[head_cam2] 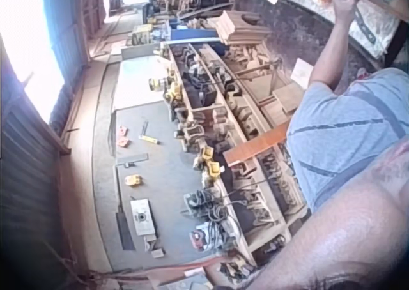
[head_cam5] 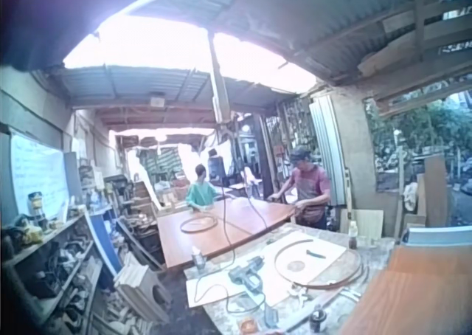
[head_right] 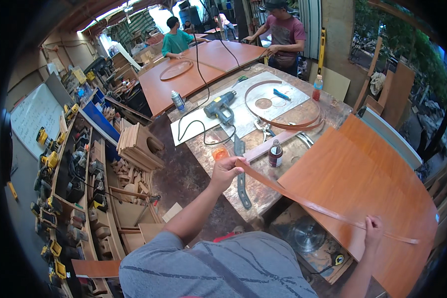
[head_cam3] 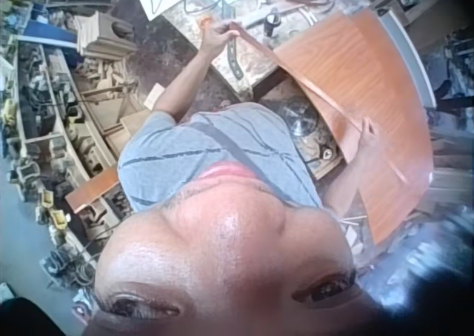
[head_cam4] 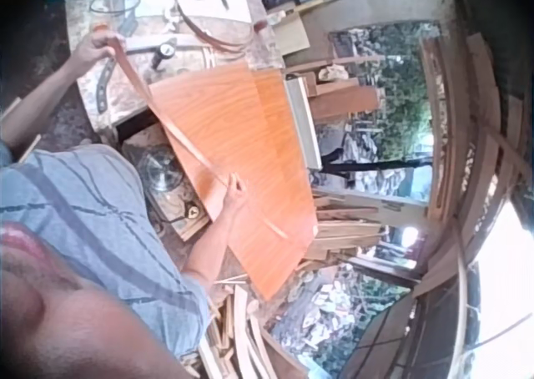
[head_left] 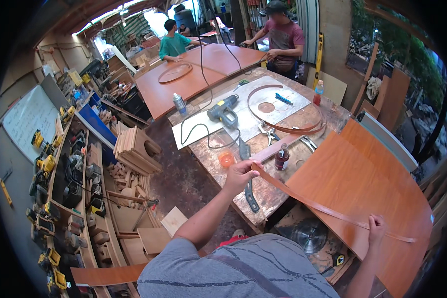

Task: The person applies a strip of edge banding to the side of a large wooden panel, using a heat gun to activate the adhesive and pressing the strip down by hand to secure it.

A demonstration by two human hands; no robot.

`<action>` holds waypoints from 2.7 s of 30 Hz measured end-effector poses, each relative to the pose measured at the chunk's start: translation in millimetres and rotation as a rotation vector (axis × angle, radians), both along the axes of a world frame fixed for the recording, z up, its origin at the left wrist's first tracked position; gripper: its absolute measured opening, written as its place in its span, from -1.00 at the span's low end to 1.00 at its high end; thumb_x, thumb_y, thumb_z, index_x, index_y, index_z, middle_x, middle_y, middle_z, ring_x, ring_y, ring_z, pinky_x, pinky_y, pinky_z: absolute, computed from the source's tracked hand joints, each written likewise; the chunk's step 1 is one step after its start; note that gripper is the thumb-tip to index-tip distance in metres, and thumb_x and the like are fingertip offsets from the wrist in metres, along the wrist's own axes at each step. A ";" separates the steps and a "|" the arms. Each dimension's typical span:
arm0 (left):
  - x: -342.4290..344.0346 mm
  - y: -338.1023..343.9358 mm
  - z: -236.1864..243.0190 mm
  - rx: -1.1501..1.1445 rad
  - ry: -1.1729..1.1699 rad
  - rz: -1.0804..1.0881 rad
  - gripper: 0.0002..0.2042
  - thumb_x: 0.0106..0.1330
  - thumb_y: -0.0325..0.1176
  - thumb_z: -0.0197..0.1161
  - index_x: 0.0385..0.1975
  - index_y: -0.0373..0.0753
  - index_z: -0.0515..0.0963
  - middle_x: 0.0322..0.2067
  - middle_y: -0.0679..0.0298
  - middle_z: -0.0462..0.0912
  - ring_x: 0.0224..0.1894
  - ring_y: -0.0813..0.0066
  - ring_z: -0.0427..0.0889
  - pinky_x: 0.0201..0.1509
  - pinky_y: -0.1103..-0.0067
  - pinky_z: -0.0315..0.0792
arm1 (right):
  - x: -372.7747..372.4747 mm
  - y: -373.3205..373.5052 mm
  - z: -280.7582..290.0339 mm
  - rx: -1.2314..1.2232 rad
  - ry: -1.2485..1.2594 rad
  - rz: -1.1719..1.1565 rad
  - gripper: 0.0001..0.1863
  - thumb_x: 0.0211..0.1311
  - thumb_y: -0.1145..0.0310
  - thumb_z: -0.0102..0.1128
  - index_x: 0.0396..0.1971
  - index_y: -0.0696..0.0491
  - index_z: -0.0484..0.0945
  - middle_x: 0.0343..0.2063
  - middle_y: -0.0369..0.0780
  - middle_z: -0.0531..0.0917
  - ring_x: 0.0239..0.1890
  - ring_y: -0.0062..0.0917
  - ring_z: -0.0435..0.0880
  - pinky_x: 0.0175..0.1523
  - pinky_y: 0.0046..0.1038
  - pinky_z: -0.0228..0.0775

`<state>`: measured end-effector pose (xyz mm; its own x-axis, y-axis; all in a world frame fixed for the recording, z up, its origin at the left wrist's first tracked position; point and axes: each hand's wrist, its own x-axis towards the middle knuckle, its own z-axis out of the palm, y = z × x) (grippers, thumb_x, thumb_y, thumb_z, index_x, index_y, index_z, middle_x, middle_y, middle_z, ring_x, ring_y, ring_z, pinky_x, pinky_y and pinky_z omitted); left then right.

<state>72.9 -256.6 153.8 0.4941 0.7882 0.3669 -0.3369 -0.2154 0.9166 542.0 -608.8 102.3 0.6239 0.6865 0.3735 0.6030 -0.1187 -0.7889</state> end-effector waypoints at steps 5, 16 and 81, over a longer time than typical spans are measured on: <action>-6.1 -5.3 -1.6 -0.016 0.057 0.010 -0.70 0.22 -0.46 0.37 -0.07 -0.37 0.56 -0.18 0.21 0.68 -0.09 0.49 0.63 0.08 0.54 0.48 | -105.3 40.3 1.0 0.092 0.247 -0.004 -0.78 0.23 0.48 0.23 -0.59 0.12 0.43 -0.63 -0.39 0.40 -0.53 -0.72 0.35 -0.43 -0.60 0.19; -9.4 -11.5 4.6 -0.054 0.021 -0.012 -0.71 0.22 -0.52 0.34 -0.06 -0.38 0.55 -0.17 0.20 0.68 -0.09 0.49 0.63 0.07 0.55 0.49 | -213.8 75.0 6.6 0.085 0.281 0.456 -0.57 0.33 0.25 0.21 -0.69 0.16 0.37 -0.69 -0.31 0.38 -0.59 -0.59 0.34 -0.45 -0.49 0.18; -13.1 -14.0 1.4 0.042 -0.133 0.005 -0.64 0.19 -0.42 0.41 -0.04 -0.39 0.55 -0.19 0.18 0.68 -0.14 0.46 0.64 -0.03 0.57 0.54 | -231.0 228.4 53.9 -0.139 0.012 0.757 -0.79 0.23 0.35 0.24 -0.19 0.11 0.67 -0.27 -0.18 0.69 -0.24 -0.42 0.63 -0.11 -0.45 0.44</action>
